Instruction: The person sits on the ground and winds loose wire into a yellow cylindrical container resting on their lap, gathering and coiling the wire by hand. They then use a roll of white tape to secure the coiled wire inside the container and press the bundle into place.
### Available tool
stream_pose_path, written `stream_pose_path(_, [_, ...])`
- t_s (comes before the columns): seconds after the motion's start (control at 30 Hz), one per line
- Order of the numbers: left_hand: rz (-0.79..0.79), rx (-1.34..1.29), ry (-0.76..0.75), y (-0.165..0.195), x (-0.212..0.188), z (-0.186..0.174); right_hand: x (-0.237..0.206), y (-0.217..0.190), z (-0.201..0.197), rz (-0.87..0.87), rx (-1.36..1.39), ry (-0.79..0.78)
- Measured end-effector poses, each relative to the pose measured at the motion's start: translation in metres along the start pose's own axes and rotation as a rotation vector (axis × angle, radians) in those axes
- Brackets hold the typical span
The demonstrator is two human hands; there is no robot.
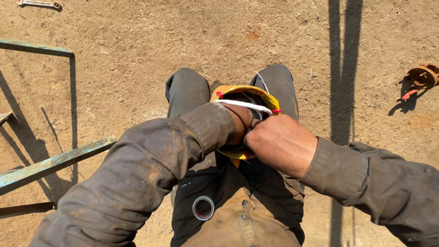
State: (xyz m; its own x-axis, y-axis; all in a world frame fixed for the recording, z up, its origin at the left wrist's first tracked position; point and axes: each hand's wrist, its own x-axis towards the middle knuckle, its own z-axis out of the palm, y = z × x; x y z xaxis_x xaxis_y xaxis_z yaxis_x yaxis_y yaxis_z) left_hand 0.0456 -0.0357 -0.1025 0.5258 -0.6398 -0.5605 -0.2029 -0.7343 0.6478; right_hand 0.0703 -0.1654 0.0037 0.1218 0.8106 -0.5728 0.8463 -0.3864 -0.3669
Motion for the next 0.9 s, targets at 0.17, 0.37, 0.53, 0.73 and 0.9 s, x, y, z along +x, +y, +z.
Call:
stream_pose_path(0.17, [-0.165, -0.011, -0.048, 0.012, -0.012, -0.013, -0.006, 0.002, -0.001, 0.056, 0.003, -0.056])
stream_pose_path(0.37, [-0.199, -0.105, -0.036, 0.018, -0.017, -0.022, -0.01, 0.002, -0.003, 0.027, -0.023, -0.051])
stream_pose_path(0.53, [-0.164, -0.097, -0.009, 0.017, -0.015, -0.019, -0.008, 0.005, 0.0, 0.049, -0.013, -0.051])
stream_pose_path(0.73, [-0.234, -0.05, -0.033, 0.017, -0.009, -0.018, -0.006, 0.01, -0.001, 0.02, -0.008, -0.024])
stream_pose_path(0.9, [-0.246, 0.027, -0.113, 0.018, -0.005, -0.023, -0.005, 0.011, -0.003, 0.043, -0.017, 0.006])
